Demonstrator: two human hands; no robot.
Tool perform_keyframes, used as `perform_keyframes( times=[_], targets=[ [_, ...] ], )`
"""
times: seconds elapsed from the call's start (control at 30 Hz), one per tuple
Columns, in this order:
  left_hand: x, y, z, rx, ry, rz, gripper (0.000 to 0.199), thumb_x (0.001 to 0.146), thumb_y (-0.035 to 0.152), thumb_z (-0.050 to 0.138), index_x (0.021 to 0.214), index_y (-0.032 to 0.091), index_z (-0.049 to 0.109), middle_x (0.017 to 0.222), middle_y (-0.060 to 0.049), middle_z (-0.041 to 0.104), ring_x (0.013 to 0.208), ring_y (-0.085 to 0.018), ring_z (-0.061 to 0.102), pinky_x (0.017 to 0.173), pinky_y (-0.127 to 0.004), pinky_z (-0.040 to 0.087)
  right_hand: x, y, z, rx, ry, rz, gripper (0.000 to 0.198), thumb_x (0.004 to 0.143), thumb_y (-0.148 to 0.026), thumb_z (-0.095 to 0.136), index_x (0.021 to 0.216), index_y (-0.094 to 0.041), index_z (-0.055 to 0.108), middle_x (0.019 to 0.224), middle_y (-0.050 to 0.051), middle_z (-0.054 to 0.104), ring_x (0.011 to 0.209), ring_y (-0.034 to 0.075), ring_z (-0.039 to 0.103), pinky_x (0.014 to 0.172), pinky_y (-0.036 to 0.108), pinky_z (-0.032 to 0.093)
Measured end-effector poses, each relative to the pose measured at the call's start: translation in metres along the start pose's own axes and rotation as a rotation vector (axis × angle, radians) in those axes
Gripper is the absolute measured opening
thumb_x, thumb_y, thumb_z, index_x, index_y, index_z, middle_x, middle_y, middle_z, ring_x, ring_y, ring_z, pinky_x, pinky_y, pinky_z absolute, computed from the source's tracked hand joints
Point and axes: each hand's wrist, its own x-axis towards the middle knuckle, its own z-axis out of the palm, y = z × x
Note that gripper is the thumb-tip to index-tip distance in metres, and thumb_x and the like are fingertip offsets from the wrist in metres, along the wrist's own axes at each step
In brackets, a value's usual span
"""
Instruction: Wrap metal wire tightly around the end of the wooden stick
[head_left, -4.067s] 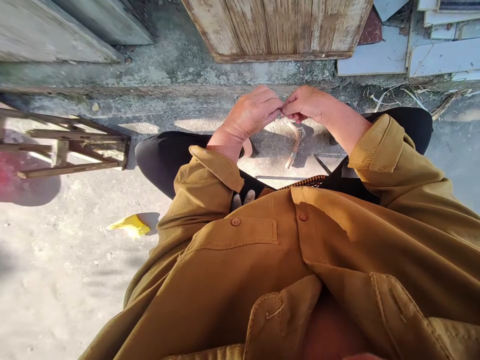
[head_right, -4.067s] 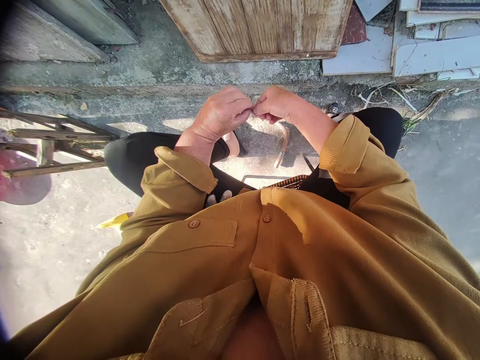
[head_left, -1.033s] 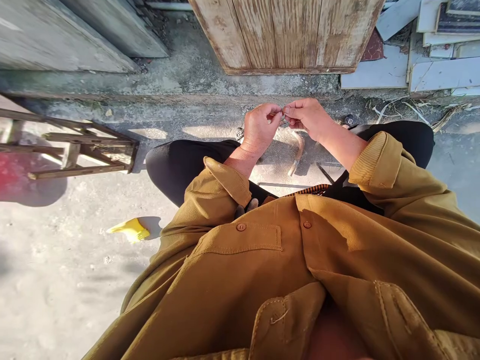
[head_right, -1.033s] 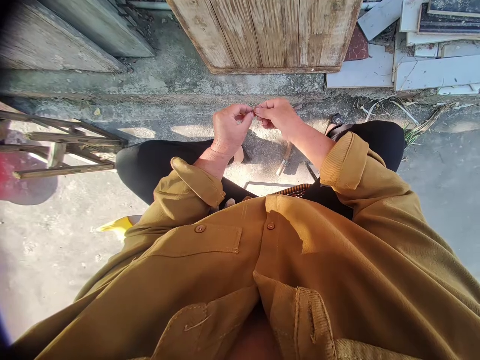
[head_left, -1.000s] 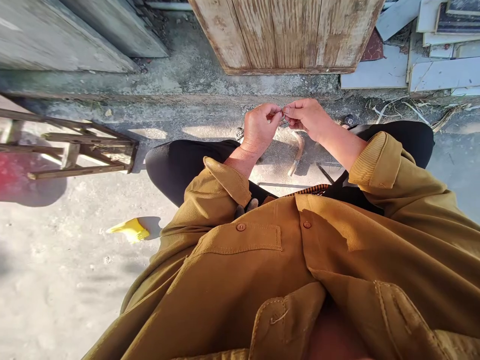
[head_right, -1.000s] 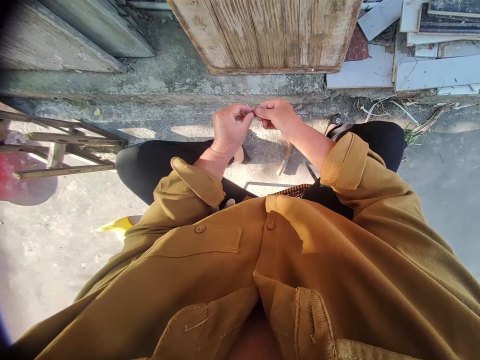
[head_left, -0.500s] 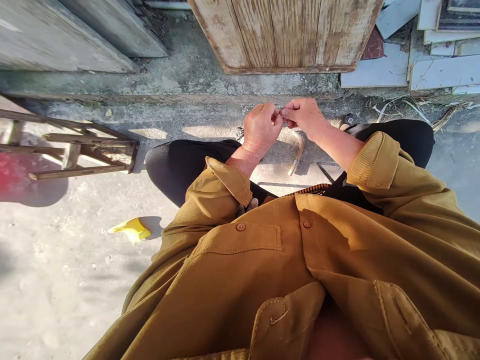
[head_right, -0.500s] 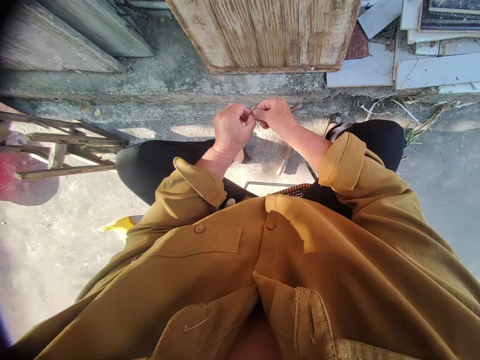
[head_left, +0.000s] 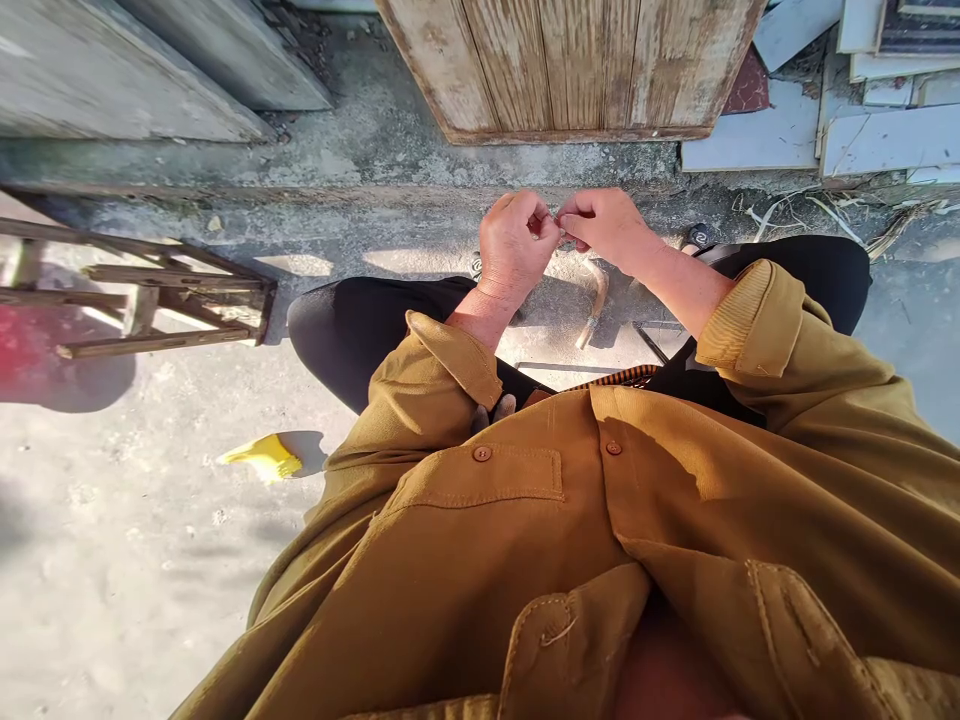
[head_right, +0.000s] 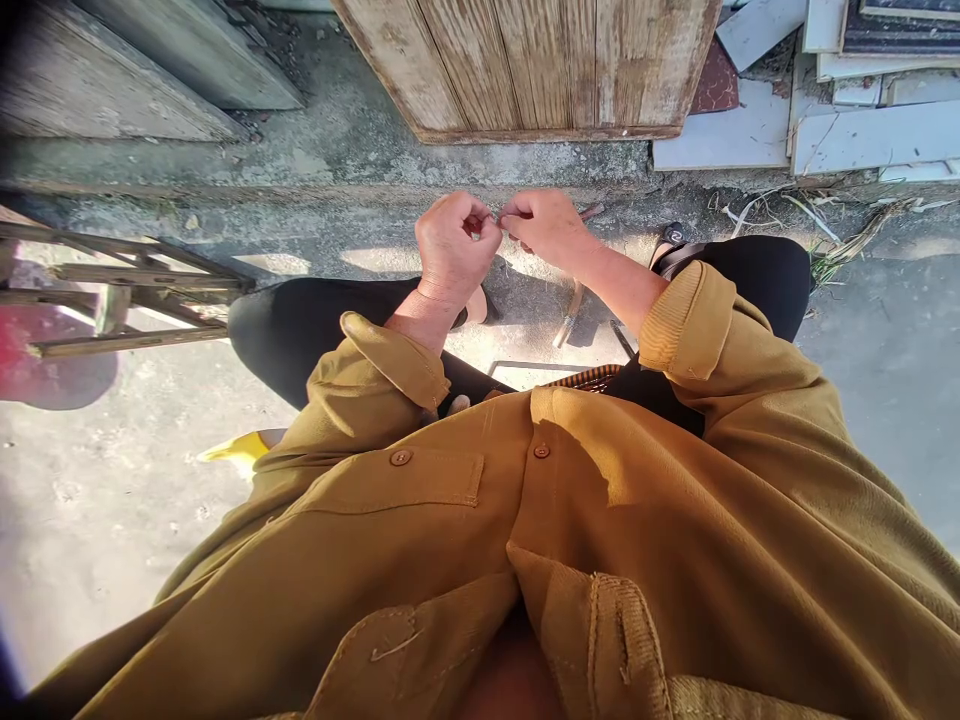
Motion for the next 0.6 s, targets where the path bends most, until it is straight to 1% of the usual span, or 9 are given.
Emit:
perform_keyframes(
  times=[0.1,0.17,0.23,0.3,0.43,0.53,0.6],
  targets=[
    [0.001,0.007,-0.005,-0.010,-0.027,-0.037,0.035,0.093,0.023,0.080,0.076,0.030,0.049,0.084,-0.007,0.072,0.119,-0.033,0.076,0.106,-0.047,0.063,-0.002,-0.004,-0.002,-0.118,0.008,-0.059,0.020,0.103,-0.012,0.068,0.084,-0.021,0.067,0.071,0.000,0.058,0.093,0.021,0.069,0.092,0.033,0.057],
    [0.002,0.010,-0.008,-0.010,-0.066,-0.046,0.032,0.093,0.026,0.079,0.076,0.031,0.052,0.086,-0.008,0.073,0.123,-0.035,0.075,0.107,-0.048,0.063,-0.003,-0.008,-0.002,-0.180,0.010,-0.082,0.020,0.100,-0.011,0.068,0.083,-0.021,0.067,0.074,0.001,0.061,0.101,0.023,0.069,0.095,0.033,0.055],
    [0.003,0.009,-0.010,0.004,-0.080,-0.026,0.028,0.093,0.029,0.079,0.077,0.032,0.056,0.087,-0.009,0.074,0.121,-0.035,0.076,0.103,-0.048,0.065,-0.003,-0.011,-0.002,-0.232,0.003,-0.092,0.019,0.098,-0.011,0.069,0.083,-0.022,0.067,0.078,0.003,0.066,0.107,0.025,0.069,0.098,0.034,0.054],
    [0.005,0.004,-0.009,0.030,-0.064,0.013,0.022,0.094,0.032,0.078,0.080,0.034,0.061,0.084,-0.008,0.074,0.116,-0.034,0.077,0.097,-0.048,0.066,-0.003,-0.013,-0.002,-0.270,-0.003,-0.102,0.017,0.097,-0.012,0.069,0.084,-0.023,0.068,0.085,0.005,0.071,0.111,0.027,0.069,0.100,0.034,0.054],
    [0.007,-0.009,-0.008,0.080,-0.054,0.028,0.017,0.095,0.032,0.076,0.082,0.036,0.065,0.082,-0.007,0.075,0.111,-0.033,0.077,0.092,-0.051,0.066,-0.003,-0.017,0.000,-0.311,-0.012,-0.125,0.018,0.099,-0.011,0.066,0.086,-0.022,0.071,0.094,0.009,0.076,0.117,0.029,0.071,0.103,0.036,0.053],
    [0.008,-0.013,-0.008,0.099,-0.069,0.004,0.019,0.094,0.030,0.077,0.080,0.036,0.065,0.086,-0.008,0.076,0.114,-0.034,0.076,0.093,-0.052,0.065,-0.003,-0.018,0.002,-0.341,-0.022,-0.122,0.021,0.099,-0.008,0.062,0.086,-0.020,0.073,0.094,0.010,0.076,0.117,0.030,0.072,0.105,0.037,0.051],
    [0.008,-0.011,-0.009,0.110,-0.090,-0.015,0.020,0.093,0.028,0.077,0.080,0.035,0.064,0.090,-0.008,0.077,0.118,-0.035,0.075,0.096,-0.053,0.063,-0.002,-0.017,0.003,-0.357,-0.021,-0.118,0.021,0.098,-0.007,0.062,0.086,-0.019,0.074,0.094,0.010,0.075,0.117,0.030,0.072,0.105,0.038,0.051]
  ],
)
